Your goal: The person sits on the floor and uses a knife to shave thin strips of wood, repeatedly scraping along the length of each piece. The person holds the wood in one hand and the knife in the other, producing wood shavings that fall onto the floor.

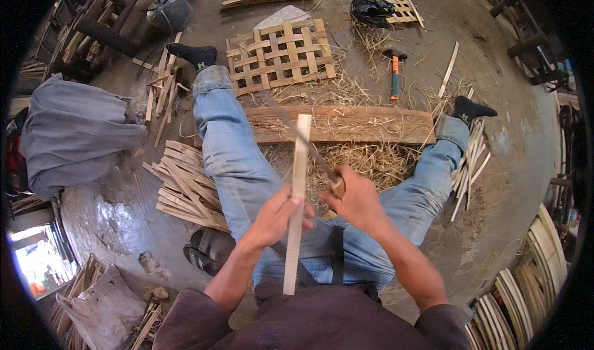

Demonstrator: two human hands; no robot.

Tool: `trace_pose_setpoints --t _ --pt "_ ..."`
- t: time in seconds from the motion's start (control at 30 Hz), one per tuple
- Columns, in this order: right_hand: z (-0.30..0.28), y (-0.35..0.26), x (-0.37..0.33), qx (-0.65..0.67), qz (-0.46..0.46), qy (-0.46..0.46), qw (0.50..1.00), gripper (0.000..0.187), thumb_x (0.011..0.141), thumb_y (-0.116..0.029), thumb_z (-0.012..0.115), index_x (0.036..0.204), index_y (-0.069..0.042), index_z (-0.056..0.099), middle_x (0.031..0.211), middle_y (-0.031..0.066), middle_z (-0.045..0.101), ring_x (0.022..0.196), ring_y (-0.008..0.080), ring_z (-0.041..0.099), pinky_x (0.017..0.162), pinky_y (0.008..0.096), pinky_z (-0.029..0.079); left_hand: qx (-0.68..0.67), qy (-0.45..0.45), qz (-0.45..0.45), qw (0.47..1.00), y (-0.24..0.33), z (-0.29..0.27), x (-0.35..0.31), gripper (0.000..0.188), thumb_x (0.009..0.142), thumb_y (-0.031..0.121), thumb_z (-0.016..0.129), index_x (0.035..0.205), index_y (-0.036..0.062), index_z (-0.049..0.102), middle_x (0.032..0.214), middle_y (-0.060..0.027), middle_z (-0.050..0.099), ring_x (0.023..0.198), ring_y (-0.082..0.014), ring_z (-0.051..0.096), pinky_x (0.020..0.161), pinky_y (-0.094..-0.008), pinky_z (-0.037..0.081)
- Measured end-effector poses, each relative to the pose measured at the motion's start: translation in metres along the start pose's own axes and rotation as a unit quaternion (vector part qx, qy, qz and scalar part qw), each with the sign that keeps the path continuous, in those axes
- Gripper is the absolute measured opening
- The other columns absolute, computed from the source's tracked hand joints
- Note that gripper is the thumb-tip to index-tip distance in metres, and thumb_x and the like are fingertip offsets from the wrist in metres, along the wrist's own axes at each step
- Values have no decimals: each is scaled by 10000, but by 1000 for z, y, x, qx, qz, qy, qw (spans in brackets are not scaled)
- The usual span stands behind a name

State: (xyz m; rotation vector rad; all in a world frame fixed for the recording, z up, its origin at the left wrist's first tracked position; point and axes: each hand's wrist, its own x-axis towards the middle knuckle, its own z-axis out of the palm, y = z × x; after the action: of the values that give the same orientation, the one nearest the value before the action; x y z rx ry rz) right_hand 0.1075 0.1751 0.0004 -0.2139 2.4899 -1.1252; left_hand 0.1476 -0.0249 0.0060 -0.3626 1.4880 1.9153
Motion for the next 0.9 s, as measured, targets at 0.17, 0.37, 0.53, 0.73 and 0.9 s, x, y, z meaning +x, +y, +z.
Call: trace_pose_setpoints --t 0.17,0.37,0.53,0.73,0.9 --pt "-14 15 -26 -254 -183 -23 949 278 834 -201 645 1017 -37 515 798 180 636 764 406 642 663 465 521 92 60 51 993 -41 -2 -8 206 1014 217 377 1132 57 433 762 -14 476 594 -71 448 510 -244 407" --pt "-38 21 -15 -238 -39 -52 969 313 810 -225 704 1002 -35 547 755 171 633 700 365 641 606 445 512 189 95 84 974 -36 11 -29 199 995 171 398 1095 12 464 659 -33 495 579 -117 480 539 -307 422" --pt "-53 20 20 -252 -57 -10 966 414 773 -318 746 978 -30 531 804 163 648 734 361 656 644 447 537 94 79 71 990 -40 2 -27 234 1019 208 385 1040 7 502 636 -20 477 538 -105 466 508 -289 403" --pt "-35 26 -2 -288 -66 -48 954 323 785 -222 707 1003 -31 564 792 184 649 757 376 659 654 453 532 -52 14 2 999 -35 -8 -37 276 1041 257 369 1001 18 501 622 0 426 478 -74 390 430 -242 336" --pt "-57 35 3 -202 -10 23 979 211 801 -128 615 966 -9 561 708 232 620 685 407 644 624 473 524 -84 -19 6 996 -37 -7 -46 294 1042 288 375 988 21 486 623 13 397 471 -62 366 415 -229 313"
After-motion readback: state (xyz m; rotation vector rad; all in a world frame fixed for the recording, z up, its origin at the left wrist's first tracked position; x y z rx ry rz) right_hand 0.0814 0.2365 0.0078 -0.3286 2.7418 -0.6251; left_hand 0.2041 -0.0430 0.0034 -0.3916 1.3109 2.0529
